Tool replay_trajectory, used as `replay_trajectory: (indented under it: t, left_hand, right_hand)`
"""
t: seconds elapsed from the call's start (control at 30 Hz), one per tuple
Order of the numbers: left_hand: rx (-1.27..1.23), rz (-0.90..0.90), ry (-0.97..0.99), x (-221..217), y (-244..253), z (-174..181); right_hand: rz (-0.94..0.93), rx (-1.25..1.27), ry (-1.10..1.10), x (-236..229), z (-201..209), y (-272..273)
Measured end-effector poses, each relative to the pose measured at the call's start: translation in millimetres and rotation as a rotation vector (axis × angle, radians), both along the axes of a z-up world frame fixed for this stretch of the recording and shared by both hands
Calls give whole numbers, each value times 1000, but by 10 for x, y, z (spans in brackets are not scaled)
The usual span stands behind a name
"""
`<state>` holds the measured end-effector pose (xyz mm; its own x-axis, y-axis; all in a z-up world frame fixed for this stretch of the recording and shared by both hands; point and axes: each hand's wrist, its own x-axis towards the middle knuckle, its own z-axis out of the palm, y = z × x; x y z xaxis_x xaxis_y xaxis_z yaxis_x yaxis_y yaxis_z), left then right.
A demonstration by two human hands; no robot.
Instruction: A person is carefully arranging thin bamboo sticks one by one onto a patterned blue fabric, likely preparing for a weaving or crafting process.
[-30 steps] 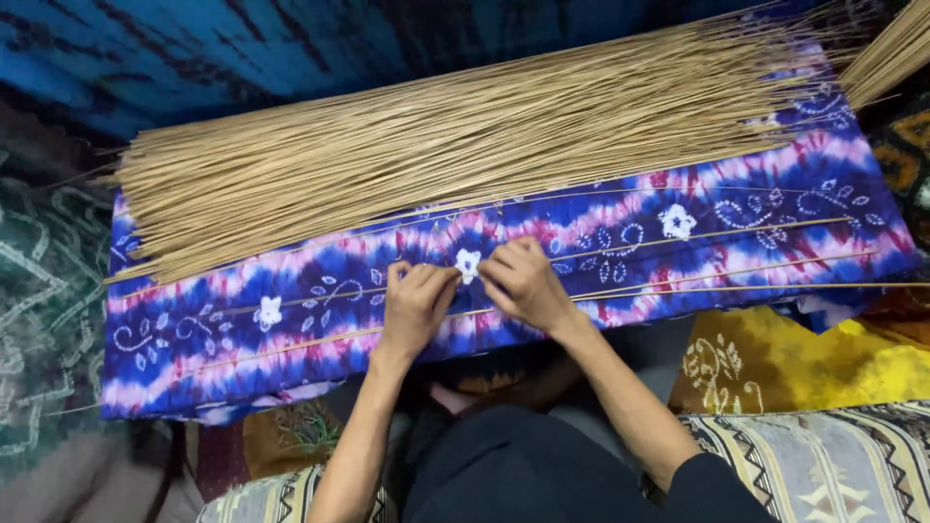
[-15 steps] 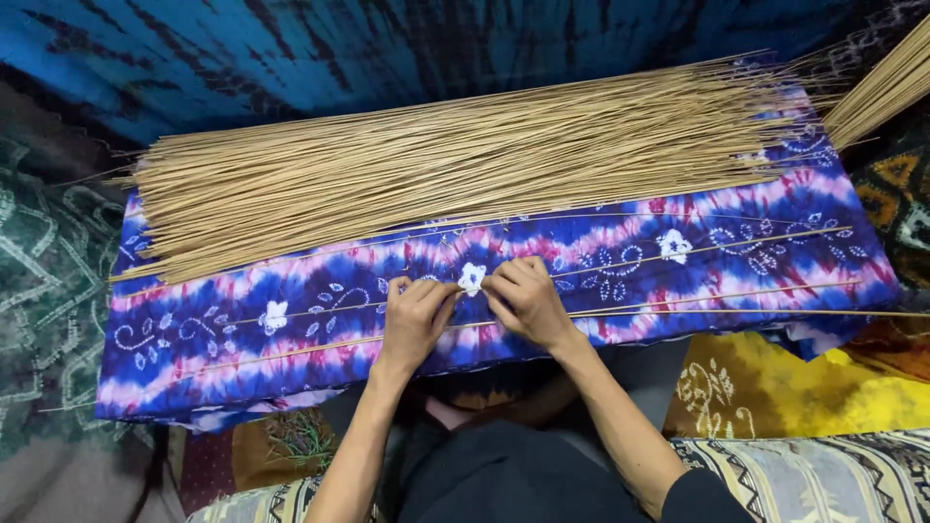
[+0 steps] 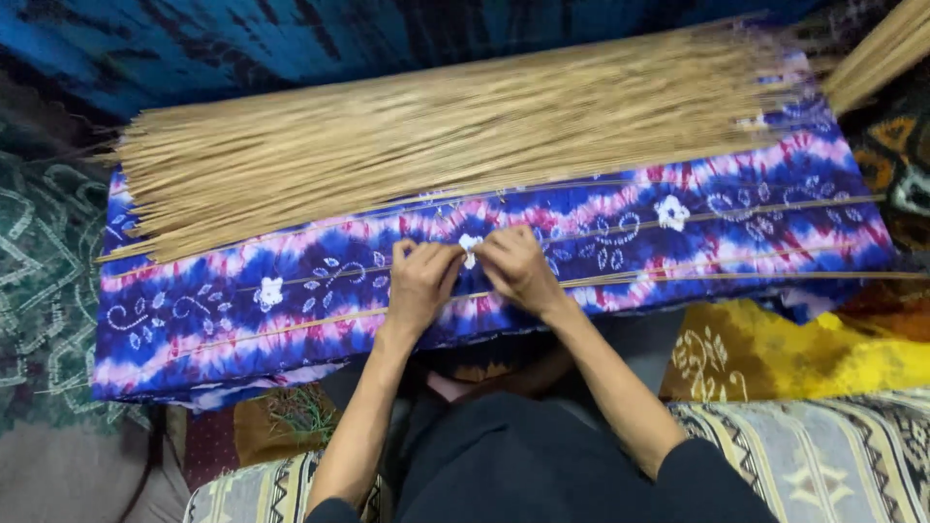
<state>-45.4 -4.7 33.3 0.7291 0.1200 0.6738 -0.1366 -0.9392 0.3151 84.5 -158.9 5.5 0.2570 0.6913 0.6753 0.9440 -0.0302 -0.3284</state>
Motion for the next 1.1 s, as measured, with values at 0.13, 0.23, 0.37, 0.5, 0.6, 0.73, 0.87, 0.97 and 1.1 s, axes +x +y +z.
replay_trajectory:
  t: [0.13,0.23,0.37,0.5,0.6,0.73,0.87,0.97,1.1]
  left_hand:
    - [4,11,-6,20,118,9]
    - [8,23,4,25,72,-11]
    - [-3,-21,-9,36,27,-13]
    - [-6,-4,40,-106,171,-76]
    - [-3,-2,34,-81,103,-93]
    - [-5,-12,24,-70,80,-57]
    - [37,-2,11,-119,182,-26]
    - [58,-15,-7,-53,153,-29]
    - [61,-24,-34,-74,195,-56]
  right_hand:
    - [-37,11,42,138,145,-130]
    - [-65,1,27,81,134,-110]
    - [-32,17,32,59,63,-63]
    - [-55,-8,7,134,11,-157]
    - [-50,-13,-21,20,-46,-40]
    - [-14,-4,-5,-29,-36,33]
    - [-26,-10,25,71,-45,-38]
    - [-13,-7,7,-31,136,18]
    - [-7,8,34,48,-57,27]
